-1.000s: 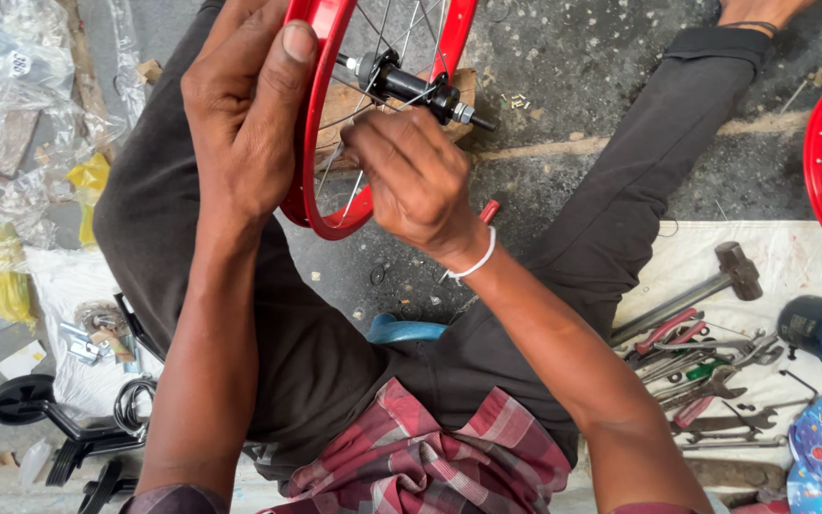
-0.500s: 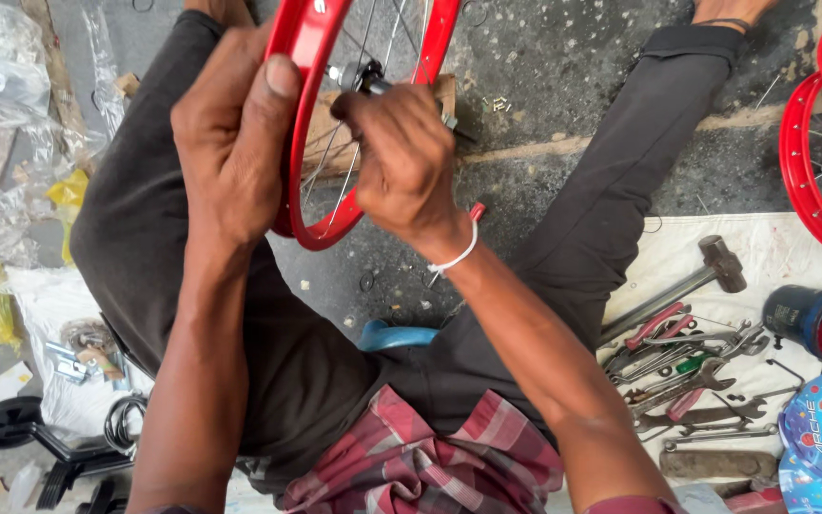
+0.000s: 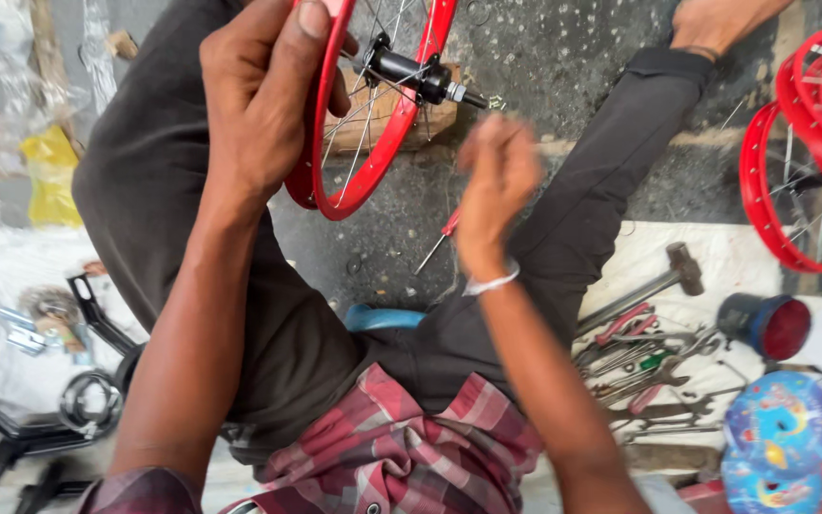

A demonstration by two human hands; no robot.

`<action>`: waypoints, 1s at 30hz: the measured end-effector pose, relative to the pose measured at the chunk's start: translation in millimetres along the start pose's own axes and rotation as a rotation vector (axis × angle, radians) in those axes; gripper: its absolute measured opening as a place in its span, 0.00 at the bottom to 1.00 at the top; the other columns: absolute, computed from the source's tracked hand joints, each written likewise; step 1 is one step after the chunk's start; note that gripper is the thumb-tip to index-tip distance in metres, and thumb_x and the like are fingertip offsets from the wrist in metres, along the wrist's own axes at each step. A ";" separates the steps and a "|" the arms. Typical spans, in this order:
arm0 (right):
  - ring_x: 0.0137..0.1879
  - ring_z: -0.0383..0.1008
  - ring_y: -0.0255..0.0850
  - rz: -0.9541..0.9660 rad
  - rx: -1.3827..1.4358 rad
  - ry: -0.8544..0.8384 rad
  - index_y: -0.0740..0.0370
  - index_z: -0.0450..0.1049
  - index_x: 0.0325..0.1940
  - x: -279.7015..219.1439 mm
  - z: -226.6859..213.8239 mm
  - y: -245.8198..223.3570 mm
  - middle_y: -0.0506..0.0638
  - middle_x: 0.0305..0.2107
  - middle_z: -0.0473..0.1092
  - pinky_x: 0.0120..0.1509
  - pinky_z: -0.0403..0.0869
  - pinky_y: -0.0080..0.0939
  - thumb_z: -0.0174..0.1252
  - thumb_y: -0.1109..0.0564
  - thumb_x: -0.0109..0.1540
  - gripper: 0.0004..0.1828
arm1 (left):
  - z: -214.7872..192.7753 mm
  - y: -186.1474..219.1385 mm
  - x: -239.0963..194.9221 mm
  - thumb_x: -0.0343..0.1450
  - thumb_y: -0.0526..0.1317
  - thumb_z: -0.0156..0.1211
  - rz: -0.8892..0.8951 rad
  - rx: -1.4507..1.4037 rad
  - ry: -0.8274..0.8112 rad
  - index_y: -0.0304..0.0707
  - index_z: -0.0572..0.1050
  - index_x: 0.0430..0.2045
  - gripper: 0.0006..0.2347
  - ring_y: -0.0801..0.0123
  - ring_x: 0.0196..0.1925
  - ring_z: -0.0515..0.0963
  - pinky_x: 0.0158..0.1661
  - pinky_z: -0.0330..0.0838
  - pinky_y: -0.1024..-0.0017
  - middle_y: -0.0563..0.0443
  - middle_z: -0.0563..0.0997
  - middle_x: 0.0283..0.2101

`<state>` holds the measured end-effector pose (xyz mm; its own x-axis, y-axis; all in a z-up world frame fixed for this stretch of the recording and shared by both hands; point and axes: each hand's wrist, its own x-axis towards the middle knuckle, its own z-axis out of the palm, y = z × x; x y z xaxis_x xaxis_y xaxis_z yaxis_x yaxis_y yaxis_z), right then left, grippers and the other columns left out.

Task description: The person is assembling a red bicycle wheel by hand, inserting and tightening spokes into the hub and rim. They rotate the wheel frequently to access different sections and ensure the spokes are properly seated.

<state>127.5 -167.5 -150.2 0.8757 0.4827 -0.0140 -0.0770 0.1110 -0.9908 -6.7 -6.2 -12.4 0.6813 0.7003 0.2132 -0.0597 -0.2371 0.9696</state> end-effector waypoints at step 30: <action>0.48 0.74 0.44 1.152 0.580 -0.183 0.61 0.71 0.49 -39.5 40.8 109.9 0.51 0.41 0.71 0.55 0.77 0.50 0.61 0.49 0.64 0.16 | -4.7 -8.1 0.8 0.87 0.48 0.52 -0.035 -0.087 0.041 0.28 0.77 0.41 0.18 0.82 0.26 0.76 0.28 0.70 0.81 0.55 0.77 0.26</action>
<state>65.0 -138.9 -253.0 0.0953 0.6569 -0.7479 -0.9696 -0.1089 -0.2192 -9.2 -0.6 -19.5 0.6540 0.7343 0.1819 -0.1009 -0.1537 0.9830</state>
